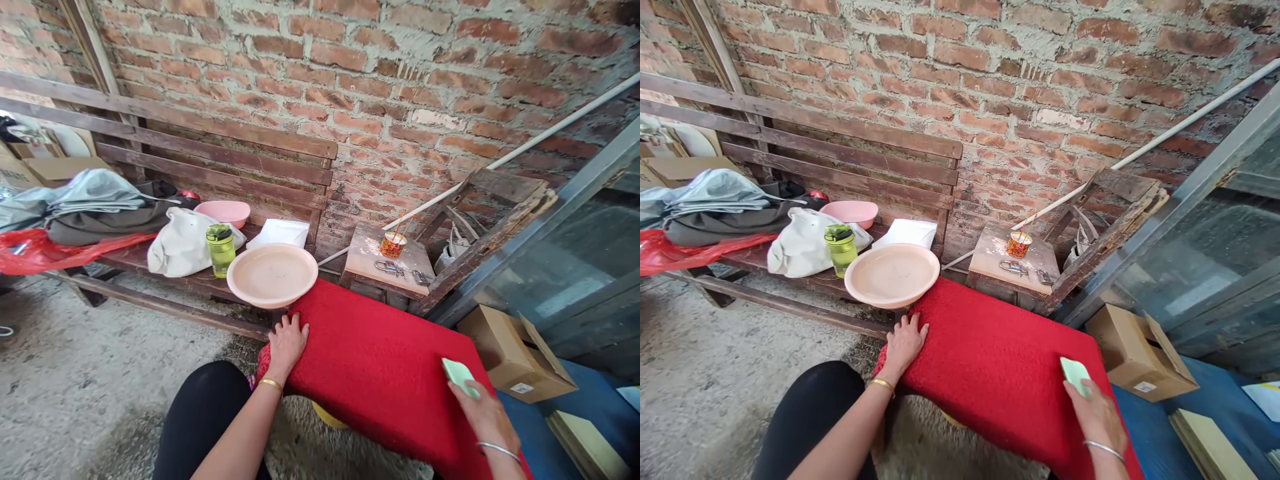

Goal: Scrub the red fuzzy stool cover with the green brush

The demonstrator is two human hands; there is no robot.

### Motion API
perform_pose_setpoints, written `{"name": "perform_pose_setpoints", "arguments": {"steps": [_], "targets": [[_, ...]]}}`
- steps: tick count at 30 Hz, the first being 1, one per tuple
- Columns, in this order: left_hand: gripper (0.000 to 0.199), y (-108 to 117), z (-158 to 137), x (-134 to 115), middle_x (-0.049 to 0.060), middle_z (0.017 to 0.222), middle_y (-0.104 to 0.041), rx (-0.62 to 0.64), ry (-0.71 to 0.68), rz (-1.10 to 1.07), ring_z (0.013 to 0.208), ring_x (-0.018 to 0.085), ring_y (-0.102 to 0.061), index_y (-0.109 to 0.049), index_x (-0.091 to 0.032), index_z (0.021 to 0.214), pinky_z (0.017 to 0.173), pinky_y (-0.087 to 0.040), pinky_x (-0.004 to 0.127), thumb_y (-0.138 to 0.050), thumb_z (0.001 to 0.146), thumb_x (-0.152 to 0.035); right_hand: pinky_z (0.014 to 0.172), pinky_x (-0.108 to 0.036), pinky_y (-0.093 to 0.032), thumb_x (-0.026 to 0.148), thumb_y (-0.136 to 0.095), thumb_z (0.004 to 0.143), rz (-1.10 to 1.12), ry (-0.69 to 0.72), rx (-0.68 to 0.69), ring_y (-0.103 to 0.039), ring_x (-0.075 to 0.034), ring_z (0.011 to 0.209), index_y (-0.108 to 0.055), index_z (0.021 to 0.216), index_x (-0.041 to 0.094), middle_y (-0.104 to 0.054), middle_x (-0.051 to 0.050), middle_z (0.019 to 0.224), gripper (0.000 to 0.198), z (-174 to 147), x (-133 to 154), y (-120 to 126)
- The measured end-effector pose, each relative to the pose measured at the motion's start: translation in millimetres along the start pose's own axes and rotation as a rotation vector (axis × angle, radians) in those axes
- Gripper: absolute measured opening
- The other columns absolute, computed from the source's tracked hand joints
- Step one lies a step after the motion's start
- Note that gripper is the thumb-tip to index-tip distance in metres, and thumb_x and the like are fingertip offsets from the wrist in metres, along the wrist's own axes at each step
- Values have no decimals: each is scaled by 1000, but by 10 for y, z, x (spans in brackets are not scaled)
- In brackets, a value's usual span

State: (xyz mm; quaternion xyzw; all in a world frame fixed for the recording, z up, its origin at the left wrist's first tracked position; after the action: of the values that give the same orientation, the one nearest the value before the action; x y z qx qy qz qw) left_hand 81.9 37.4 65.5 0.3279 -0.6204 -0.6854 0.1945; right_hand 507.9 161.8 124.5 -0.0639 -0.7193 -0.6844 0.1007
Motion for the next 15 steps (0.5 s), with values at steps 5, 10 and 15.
{"name": "perform_pose_setpoints", "arguments": {"steps": [5, 10, 15], "targets": [[54, -20, 0, 10, 18, 130, -52, -6, 1, 15, 109, 31, -56, -46, -21, 143, 86, -46, 45, -33, 98, -49, 89, -36, -49, 50, -52, 85, 31, 211, 79, -64, -26, 102, -65, 125, 26, -67, -10, 109, 48, -162, 1372, -498], [53, -55, 15, 27, 17, 129, -53, -28, -8, 26, 109, 31, -57, -47, -21, 141, 86, -46, 45, -34, 99, -49, 94, -30, -44, 43, -64, 79, 88, 390, 112, -61, -22, 106, -68, 118, 33, -66, -4, 108, 40, -138, 2051, -765], [53, -38, 18, 9, 17, 128, -53, -11, 1, 9, 108, 31, -56, -47, -21, 141, 87, -45, 47, -34, 98, -50, 89, -38, -50, 53, -52, 84, 50, 145, 113, -65, -27, 103, -65, 124, 27, -67, -10, 111, 49, 139, 1093, -505]]}}
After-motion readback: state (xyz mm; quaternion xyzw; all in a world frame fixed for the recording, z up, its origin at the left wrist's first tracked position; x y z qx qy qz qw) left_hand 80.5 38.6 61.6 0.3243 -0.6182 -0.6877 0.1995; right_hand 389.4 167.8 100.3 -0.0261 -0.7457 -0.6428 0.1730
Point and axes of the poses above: each hand's wrist, its own z-axis towards the middle knuckle, its own y-axis out of the back of the hand, x = y × z, the point moved 1 cm from there along z, towards the middle knuckle
